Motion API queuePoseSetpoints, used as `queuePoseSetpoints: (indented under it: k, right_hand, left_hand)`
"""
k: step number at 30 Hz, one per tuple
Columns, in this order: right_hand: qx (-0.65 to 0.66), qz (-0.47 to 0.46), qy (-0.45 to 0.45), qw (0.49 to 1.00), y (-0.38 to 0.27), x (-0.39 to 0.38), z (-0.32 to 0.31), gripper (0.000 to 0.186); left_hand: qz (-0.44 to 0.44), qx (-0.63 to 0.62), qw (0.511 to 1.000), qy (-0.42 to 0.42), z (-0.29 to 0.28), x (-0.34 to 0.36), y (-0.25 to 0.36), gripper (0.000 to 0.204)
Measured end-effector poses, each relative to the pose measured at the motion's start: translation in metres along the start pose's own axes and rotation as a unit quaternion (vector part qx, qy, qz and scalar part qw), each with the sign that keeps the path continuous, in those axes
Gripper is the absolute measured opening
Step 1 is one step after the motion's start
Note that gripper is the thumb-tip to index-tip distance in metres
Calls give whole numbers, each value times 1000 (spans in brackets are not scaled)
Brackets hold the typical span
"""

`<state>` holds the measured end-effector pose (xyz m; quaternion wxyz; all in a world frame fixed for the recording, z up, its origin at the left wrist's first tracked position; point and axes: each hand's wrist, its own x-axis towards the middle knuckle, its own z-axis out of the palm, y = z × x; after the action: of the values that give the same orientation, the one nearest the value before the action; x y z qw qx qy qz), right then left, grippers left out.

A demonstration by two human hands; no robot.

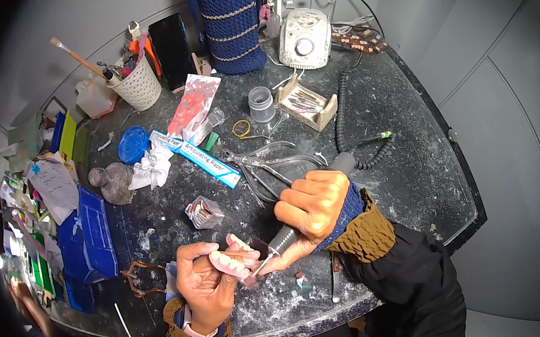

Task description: The person grinds and shapes a denture prosthesis using an electric rotary hand tool, adjusts the speed dial on the control box, and holds and turns the prosthesis with both hands.

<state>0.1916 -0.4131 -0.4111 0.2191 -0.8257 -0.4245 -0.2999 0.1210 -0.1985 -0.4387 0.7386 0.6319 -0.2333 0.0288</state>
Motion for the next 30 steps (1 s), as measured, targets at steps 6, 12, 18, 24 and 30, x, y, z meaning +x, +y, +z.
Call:
queuePoseSetpoints:
  k: [6,12,18,24,30]
  right_hand:
    - [-6,3,6,1000,-1,2,-1,72]
    - [-10,-29,-12,999,0,-1,0,72]
    - [-6,-16,-2,1000,-1,0,0,71]
    - [-11,-26,11,1000,-1,-1,1,70]
    - [-30,-44,-4,999,0,-2,3,70]
  left_hand:
    - [7,-1,1000,10,2,0,1,34]
    - [15,16,1000,-6,0,1,1,34]
    - [-9,-18,1000,1,1,-1,1,35]
    - [-33,-50,998,13,2,-3,0,39]
    - [-54,-84,995,18,2,-1,2,42]
